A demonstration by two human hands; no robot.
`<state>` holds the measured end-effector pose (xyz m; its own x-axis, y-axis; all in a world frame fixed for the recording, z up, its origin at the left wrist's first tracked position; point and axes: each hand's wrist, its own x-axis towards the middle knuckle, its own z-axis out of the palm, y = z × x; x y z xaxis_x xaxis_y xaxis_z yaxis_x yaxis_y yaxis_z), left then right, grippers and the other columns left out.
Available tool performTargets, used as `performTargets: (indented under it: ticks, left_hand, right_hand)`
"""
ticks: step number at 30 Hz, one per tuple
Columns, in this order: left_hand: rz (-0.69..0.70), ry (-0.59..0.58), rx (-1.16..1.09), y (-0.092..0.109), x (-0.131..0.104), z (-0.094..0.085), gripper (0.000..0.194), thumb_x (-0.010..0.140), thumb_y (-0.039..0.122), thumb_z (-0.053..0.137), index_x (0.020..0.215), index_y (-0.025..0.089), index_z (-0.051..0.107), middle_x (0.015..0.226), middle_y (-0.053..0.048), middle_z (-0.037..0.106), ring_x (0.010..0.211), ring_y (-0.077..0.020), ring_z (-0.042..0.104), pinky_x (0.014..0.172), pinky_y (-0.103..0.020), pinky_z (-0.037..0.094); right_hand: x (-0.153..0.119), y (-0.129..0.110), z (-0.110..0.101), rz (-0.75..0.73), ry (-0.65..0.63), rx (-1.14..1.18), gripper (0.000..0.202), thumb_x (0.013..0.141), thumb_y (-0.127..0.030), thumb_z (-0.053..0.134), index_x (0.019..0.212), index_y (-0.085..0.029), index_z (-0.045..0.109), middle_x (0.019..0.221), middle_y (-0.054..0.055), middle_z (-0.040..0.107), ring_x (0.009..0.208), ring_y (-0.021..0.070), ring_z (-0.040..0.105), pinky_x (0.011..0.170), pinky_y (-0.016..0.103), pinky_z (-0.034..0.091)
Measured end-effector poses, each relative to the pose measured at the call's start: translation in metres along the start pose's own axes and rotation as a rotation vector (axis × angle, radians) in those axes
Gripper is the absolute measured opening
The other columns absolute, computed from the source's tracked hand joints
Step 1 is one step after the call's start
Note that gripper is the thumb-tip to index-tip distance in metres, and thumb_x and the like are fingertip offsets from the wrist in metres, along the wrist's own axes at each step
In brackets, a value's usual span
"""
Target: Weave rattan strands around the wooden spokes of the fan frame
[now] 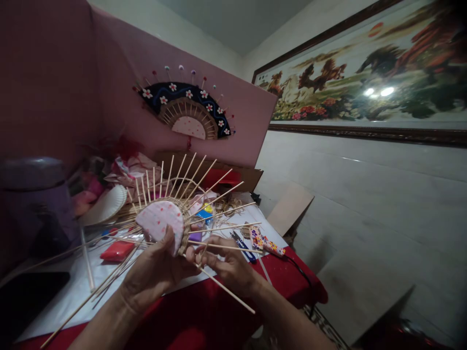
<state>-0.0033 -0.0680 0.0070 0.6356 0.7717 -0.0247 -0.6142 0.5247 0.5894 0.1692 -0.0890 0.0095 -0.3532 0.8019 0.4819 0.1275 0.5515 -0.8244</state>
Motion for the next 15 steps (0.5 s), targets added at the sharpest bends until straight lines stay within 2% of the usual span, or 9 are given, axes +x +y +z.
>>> performTargets:
  ticks: [3,5,7,10,15]
  left_hand:
    - [-0.002,-0.017,0.028,0.001,-0.001,0.000,0.038,0.085,0.040,0.041,0.090,0.013,0.067,0.063,-0.009,0.064,0.068,-0.0244,0.063,0.076,-0.043,0.045]
    - [-0.019,-0.016,0.037,0.001,0.000,0.001,0.040,0.086,0.041,0.038,0.094,0.014,0.066,0.062,-0.008,0.063,0.068,-0.0252,0.063,0.075,-0.043,0.045]
    - [-0.031,-0.024,0.029,0.001,0.000,0.001,0.042,0.086,0.041,0.036,0.088,0.013,0.067,0.061,-0.009,0.063,0.068,-0.0247,0.062,0.074,-0.042,0.046]
    - [-0.021,-0.034,0.006,0.001,0.001,0.000,0.042,0.087,0.039,0.035,0.080,0.013,0.068,0.060,-0.009,0.063,0.064,-0.0214,0.061,0.071,-0.040,0.047]
    - [-0.027,-0.014,-0.010,0.000,-0.002,0.001,0.039,0.087,0.038,0.037,0.092,0.013,0.067,0.059,-0.008,0.063,0.061,-0.0200,0.061,0.072,-0.040,0.048]
  right_hand:
    - [-0.003,0.006,-0.004,-0.007,0.048,-0.015,0.017,0.083,-0.031,0.057,0.074,-0.019,0.063,0.069,0.001,0.063,0.066,0.0135,0.059,0.066,0.027,0.048]
    - [-0.004,0.010,-0.005,0.023,0.051,0.011,0.018,0.083,-0.034,0.057,0.075,-0.019,0.063,0.069,0.001,0.063,0.065,0.0137,0.059,0.065,0.026,0.047]
    - [-0.005,0.013,-0.004,0.032,0.068,0.040,0.017,0.082,-0.034,0.057,0.076,-0.019,0.063,0.070,0.001,0.063,0.066,0.0143,0.059,0.065,0.027,0.047]
    - [-0.005,0.011,-0.001,-0.018,0.157,0.001,0.014,0.080,-0.030,0.061,0.071,-0.019,0.063,0.068,0.001,0.063,0.066,0.0150,0.058,0.065,0.027,0.046]
    - [-0.002,0.001,0.005,-0.110,0.284,-0.104,0.007,0.076,-0.024,0.065,0.071,-0.020,0.067,0.068,0.001,0.064,0.065,0.0148,0.057,0.063,0.026,0.045]
